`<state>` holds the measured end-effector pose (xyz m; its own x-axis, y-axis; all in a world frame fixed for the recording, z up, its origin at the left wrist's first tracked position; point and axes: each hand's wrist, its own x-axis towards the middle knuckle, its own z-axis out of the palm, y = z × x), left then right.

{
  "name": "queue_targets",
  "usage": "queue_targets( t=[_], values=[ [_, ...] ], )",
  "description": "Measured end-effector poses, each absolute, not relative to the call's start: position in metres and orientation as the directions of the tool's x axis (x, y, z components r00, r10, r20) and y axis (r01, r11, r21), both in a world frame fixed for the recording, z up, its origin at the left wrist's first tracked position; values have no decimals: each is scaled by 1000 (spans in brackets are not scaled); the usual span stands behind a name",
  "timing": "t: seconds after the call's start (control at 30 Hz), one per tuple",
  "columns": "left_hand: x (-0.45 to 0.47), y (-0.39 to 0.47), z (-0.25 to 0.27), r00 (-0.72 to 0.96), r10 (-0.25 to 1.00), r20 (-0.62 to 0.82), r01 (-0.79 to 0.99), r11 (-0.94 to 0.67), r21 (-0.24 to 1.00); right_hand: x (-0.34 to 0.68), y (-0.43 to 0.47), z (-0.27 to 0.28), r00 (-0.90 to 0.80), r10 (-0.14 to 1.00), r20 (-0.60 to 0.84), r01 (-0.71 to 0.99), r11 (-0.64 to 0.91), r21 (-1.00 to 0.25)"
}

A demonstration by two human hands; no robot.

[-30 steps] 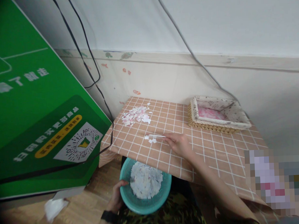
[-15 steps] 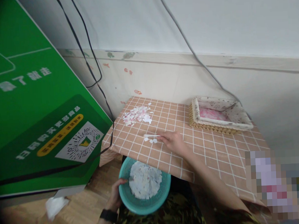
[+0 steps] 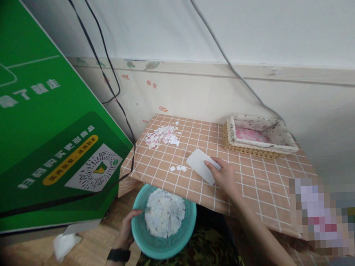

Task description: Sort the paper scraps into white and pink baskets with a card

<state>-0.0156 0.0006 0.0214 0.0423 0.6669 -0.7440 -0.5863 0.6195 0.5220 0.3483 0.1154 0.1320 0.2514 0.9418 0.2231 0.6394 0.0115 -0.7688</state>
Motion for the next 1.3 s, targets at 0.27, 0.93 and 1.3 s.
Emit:
queue_targets(
  t=[0.27, 0.93, 1.3],
  values=[
    [-15, 5, 47, 90, 681, -726, -540, 647, 539, 316, 132, 133, 131, 969, 209, 574, 98, -813],
    [-16, 8, 64, 107, 674, -731, -525, 663, 534, 357, 191, 142, 270, 930, 251, 532, 73, -844],
    [-22, 6, 59, 142, 659, -739, -504, 691, 519, 344, 193, 149, 217, 929, 301, 553, 137, -822]
  ],
)
